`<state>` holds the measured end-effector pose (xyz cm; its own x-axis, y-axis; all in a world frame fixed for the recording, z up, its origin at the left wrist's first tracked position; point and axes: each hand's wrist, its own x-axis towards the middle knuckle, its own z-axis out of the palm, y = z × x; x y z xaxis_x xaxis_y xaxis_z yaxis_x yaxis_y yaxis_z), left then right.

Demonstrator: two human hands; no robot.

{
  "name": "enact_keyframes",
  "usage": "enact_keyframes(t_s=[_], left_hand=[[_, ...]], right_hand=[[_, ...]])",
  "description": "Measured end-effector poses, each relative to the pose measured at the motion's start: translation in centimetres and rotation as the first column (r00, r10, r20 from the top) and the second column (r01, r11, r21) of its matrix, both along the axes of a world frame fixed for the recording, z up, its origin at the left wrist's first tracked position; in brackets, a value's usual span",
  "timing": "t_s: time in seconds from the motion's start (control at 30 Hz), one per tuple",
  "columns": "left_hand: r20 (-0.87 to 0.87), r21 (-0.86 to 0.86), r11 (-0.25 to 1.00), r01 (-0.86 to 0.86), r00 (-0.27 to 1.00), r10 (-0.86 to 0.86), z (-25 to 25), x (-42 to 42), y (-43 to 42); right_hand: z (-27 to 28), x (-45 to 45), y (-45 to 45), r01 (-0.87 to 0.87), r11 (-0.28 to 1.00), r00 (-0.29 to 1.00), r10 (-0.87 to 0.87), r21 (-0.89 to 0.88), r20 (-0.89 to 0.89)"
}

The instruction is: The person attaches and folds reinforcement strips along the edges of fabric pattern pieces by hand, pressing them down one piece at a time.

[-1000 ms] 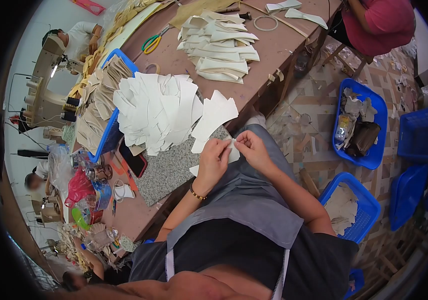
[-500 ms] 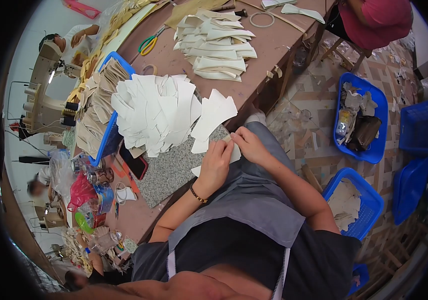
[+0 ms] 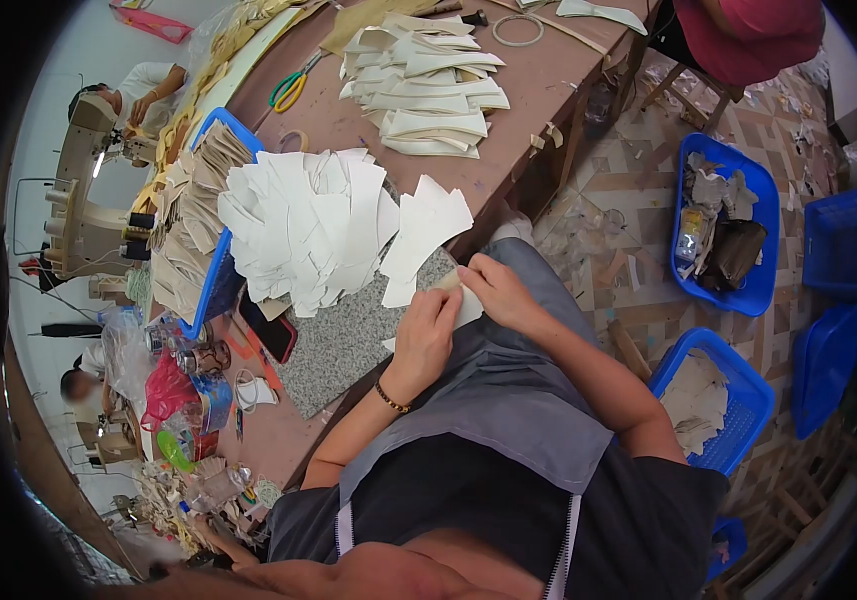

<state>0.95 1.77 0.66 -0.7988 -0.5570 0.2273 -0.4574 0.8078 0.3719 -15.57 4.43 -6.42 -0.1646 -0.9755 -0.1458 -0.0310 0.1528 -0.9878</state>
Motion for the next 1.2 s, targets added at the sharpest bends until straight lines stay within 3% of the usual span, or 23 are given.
enact_keyframes(t_s=[0.07,0.37,0.5,1.2], left_hand=[[-0.019,0.024,1.0,0.005,1.0,-0.005,-0.2,-0.2,-0.4],[-0.02,0.036,0.996,0.077,0.997,-0.076,0.0,0.3,-1.0],[0.017,-0.042,0.992,0.115,0.993,-0.114,0.3,0.3,-1.1],[-0.036,0.052,0.996,0.074,0.997,-0.072,0.2,1.4,-2.0]], right_hand=[[-1.4,0.1,-0.2,0.017,1.0,0.989,-0.015,-0.015,0.149],[-2.9,0.5,-0.6,0.096,0.995,0.961,-0.094,0.006,0.26],[-4.0,0.4,-0.5,0.126,0.992,0.961,-0.123,0.002,0.25],[-9.2,-0.3,-1.7,0.165,0.985,0.954,-0.17,0.04,0.247]])
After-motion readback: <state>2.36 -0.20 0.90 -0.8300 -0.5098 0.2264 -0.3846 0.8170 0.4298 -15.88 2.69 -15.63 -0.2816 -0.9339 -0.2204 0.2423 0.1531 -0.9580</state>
